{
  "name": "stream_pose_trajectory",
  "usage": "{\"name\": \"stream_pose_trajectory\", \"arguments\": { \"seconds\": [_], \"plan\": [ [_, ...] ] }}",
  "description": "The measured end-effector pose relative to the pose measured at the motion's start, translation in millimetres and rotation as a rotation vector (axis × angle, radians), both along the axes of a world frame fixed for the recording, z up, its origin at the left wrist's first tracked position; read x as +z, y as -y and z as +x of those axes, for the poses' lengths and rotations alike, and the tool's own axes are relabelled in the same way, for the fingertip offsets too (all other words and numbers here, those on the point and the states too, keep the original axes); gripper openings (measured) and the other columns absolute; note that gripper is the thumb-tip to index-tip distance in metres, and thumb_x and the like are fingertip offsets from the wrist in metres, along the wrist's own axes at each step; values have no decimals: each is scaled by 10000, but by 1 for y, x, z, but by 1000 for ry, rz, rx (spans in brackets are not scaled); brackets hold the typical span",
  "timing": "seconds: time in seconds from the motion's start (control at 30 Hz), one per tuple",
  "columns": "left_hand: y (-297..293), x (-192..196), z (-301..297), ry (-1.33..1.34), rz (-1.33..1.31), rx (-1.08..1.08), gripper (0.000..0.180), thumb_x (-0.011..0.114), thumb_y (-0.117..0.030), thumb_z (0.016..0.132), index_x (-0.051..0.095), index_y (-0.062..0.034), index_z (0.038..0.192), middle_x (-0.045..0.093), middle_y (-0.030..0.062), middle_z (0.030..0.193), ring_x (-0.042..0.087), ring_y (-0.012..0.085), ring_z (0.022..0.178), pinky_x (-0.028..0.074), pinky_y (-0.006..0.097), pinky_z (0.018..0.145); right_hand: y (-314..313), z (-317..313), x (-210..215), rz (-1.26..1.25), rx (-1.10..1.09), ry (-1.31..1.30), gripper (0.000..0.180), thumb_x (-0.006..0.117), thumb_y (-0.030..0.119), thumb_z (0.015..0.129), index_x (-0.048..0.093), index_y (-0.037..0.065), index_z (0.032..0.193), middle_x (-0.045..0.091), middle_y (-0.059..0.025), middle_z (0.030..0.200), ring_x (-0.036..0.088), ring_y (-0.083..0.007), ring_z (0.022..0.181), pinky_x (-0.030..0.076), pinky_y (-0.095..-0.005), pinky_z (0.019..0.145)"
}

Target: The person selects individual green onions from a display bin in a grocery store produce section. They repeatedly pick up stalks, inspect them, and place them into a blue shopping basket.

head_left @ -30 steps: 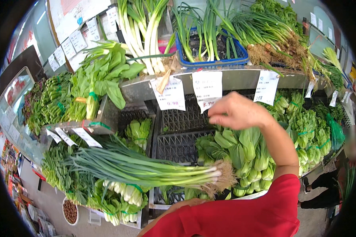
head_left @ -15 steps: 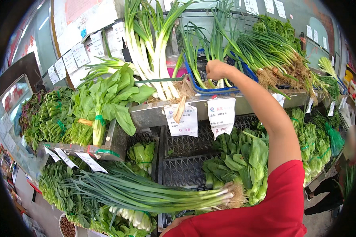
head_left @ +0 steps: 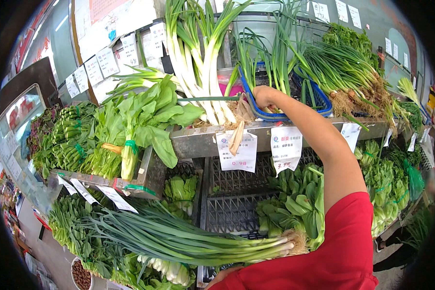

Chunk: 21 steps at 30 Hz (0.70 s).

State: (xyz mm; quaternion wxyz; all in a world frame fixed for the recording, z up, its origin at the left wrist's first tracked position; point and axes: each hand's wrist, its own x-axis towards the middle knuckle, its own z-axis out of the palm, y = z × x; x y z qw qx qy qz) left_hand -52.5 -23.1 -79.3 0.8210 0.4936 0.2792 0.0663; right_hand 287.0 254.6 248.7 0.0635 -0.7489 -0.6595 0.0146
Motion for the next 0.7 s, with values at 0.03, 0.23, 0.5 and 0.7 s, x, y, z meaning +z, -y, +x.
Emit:
{"name": "stream_pose_trajectory", "arguments": {
  "seconds": [0.03,0.23,0.5,0.7],
  "plan": [
    [2,-1,2,-8,-9,10,459,585,-43,854,463,-38,1296,474,140,1304,455,243,1201,377,319,982,5,-4,3,60,-2,-16,156,620,39,664,631,-96,740,628,-229,689,642,-313,593,511,-406,491],
    [7,2,-3,-13,-46,34,466,586,-50,854,454,-34,1302,476,141,1302,458,243,1197,377,319,981,15,25,25,358,-12,-570,124,584,-41,628,614,-79,741,562,-138,569,518,-194,444,378,-329,369],
    [26,-9,-2,-39,-102,101,477,588,-58,855,443,-29,1309,479,142,1299,462,243,1192,376,317,981,44,40,47,543,103,-1096,289,529,-90,759,509,-76,1047,609,-154,787,611,-203,614,445,-286,471],
    [36,-7,-6,-44,-119,151,486,589,-64,855,435,-26,1315,481,142,1297,465,242,1188,375,316,981,89,49,66,644,108,-1159,200,485,-44,834,497,-91,1027,581,-175,846,624,-196,598,482,-249,417]
  ]
}}
